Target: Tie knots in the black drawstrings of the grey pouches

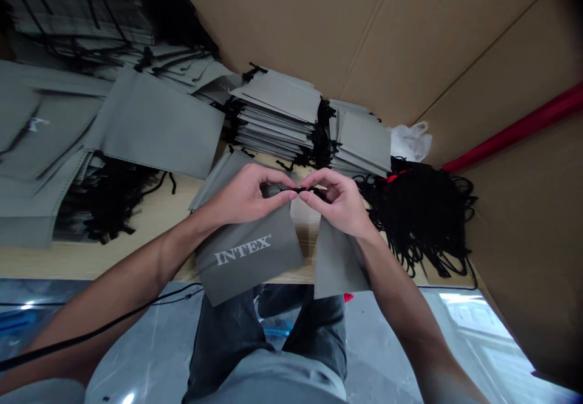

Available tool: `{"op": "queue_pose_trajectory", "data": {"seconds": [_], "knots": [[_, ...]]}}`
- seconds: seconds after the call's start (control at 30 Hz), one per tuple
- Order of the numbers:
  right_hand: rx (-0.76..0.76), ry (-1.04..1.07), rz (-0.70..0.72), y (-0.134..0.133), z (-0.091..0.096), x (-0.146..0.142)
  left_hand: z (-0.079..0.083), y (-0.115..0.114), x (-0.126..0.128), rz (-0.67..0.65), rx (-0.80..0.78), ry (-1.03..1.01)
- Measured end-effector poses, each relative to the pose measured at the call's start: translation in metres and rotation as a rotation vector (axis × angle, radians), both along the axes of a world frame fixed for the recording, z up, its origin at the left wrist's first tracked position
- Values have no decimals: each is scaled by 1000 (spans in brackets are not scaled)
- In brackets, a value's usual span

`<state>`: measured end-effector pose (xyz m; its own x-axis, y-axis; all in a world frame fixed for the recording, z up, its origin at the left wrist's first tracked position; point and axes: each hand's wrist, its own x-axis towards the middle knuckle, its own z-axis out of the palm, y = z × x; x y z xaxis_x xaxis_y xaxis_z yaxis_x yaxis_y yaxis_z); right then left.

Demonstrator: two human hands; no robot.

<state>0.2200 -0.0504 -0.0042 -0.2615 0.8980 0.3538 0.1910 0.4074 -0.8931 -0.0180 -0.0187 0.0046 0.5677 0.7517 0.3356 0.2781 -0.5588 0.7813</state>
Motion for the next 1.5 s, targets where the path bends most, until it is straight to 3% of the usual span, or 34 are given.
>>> {"op": "queue_pose_trajectory", "data": {"seconds": [0.63, 0.93, 1.17, 1.33, 1.5], "knots": [[44, -37, 35, -2, 0, 0, 1, -1, 0, -43, 27, 38], [-9, -77, 14, -2, 3, 1, 3, -1, -1, -27, -16, 68], [-51, -58, -3, 0, 7, 7, 9, 2, -6, -109, -69, 64], [-52, -67, 107, -2, 6, 6, 5, 2, -4, -118, -60, 75], [35, -146, 88, -6, 1, -2, 1, 1, -1, -125, -44, 110]]}}
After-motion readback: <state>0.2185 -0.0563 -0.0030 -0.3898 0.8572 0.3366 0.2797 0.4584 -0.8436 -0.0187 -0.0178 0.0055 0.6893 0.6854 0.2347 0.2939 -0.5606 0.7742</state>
